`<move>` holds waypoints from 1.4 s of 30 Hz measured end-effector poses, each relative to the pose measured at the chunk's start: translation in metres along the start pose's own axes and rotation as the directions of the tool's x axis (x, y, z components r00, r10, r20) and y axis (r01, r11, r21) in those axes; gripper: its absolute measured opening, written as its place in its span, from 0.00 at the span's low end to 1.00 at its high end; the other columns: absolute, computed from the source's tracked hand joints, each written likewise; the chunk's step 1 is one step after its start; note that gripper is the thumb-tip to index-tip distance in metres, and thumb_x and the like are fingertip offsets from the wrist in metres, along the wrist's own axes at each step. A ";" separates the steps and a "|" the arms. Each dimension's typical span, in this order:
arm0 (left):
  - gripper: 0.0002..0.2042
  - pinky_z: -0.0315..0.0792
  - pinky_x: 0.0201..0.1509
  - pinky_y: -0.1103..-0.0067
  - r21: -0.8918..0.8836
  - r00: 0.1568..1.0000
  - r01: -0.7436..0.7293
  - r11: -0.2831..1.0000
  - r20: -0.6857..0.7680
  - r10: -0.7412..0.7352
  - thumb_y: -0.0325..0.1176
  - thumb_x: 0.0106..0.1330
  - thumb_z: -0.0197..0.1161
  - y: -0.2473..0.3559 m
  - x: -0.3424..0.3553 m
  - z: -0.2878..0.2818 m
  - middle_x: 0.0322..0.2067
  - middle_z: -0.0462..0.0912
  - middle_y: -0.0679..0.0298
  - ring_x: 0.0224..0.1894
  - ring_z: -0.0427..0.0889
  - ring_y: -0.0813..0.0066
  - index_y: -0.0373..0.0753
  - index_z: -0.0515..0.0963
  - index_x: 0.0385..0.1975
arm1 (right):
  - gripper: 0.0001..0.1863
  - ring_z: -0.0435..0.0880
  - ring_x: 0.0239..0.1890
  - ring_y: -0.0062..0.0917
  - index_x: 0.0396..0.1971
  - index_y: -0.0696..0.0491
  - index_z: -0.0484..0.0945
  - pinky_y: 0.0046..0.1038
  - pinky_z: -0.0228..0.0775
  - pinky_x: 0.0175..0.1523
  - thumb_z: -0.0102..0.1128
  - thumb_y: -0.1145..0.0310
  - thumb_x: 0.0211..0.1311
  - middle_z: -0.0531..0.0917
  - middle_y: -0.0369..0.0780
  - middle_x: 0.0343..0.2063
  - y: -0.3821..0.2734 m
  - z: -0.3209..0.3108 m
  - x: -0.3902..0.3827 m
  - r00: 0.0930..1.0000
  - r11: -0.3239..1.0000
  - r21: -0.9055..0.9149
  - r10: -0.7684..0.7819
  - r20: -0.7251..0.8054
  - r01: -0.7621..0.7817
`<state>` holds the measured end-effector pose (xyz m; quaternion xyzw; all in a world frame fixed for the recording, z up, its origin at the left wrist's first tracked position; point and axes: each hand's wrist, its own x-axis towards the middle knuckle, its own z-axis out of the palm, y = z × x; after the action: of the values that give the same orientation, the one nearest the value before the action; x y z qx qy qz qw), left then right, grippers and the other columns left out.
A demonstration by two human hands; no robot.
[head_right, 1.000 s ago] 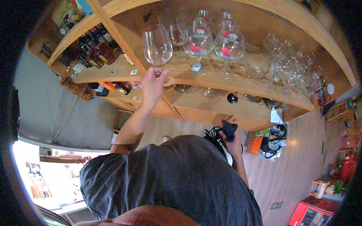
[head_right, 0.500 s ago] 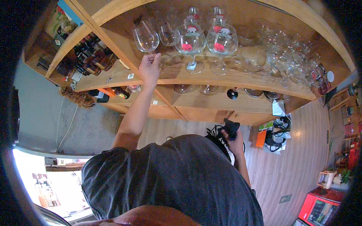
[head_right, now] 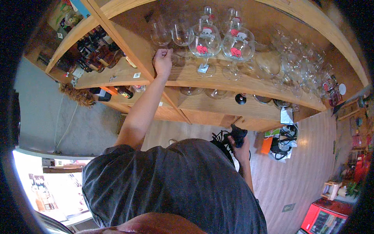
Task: The person wipes wine glasses and goblets with a cloth by hand and places them back onto wooden shelves.
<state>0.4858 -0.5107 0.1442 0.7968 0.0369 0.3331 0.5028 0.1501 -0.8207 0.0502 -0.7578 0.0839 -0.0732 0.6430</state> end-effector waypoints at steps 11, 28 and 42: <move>0.12 0.71 0.35 0.72 0.062 0.999 0.049 0.997 -0.025 -0.047 0.39 0.61 0.67 -0.004 0.003 0.008 0.26 0.82 0.58 0.28 0.79 0.64 0.35 0.76 0.30 | 0.16 0.79 0.35 0.19 0.46 0.56 0.76 0.24 0.71 0.43 0.67 0.72 0.58 0.82 0.36 0.34 -0.006 0.002 0.002 1.000 1.000 0.001 -0.016 -0.010 0.016; 0.11 0.71 0.36 0.70 0.087 0.996 0.020 0.996 -0.094 -0.012 0.34 0.58 0.69 -0.013 0.009 0.020 0.24 0.82 0.57 0.29 0.80 0.61 0.34 0.76 0.30 | 0.13 0.78 0.33 0.18 0.43 0.56 0.77 0.23 0.71 0.40 0.66 0.72 0.59 0.82 0.35 0.32 0.012 0.000 -0.011 1.000 0.999 0.035 -0.012 0.005 0.011; 0.20 0.70 0.56 0.68 0.009 0.992 -0.057 0.998 -0.114 0.057 0.32 0.57 0.68 -0.016 -0.025 0.010 0.50 0.78 0.47 0.51 0.77 0.54 0.35 0.73 0.49 | 0.21 0.77 0.33 0.18 0.54 0.54 0.76 0.23 0.71 0.41 0.66 0.74 0.59 0.82 0.35 0.33 -0.006 -0.003 -0.027 0.997 0.996 0.050 0.075 -0.026 -0.074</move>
<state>0.4767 -0.5201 0.1156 0.7788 0.0438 0.3920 0.4877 0.1229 -0.8169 0.0561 -0.7370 0.1194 -0.0618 0.6624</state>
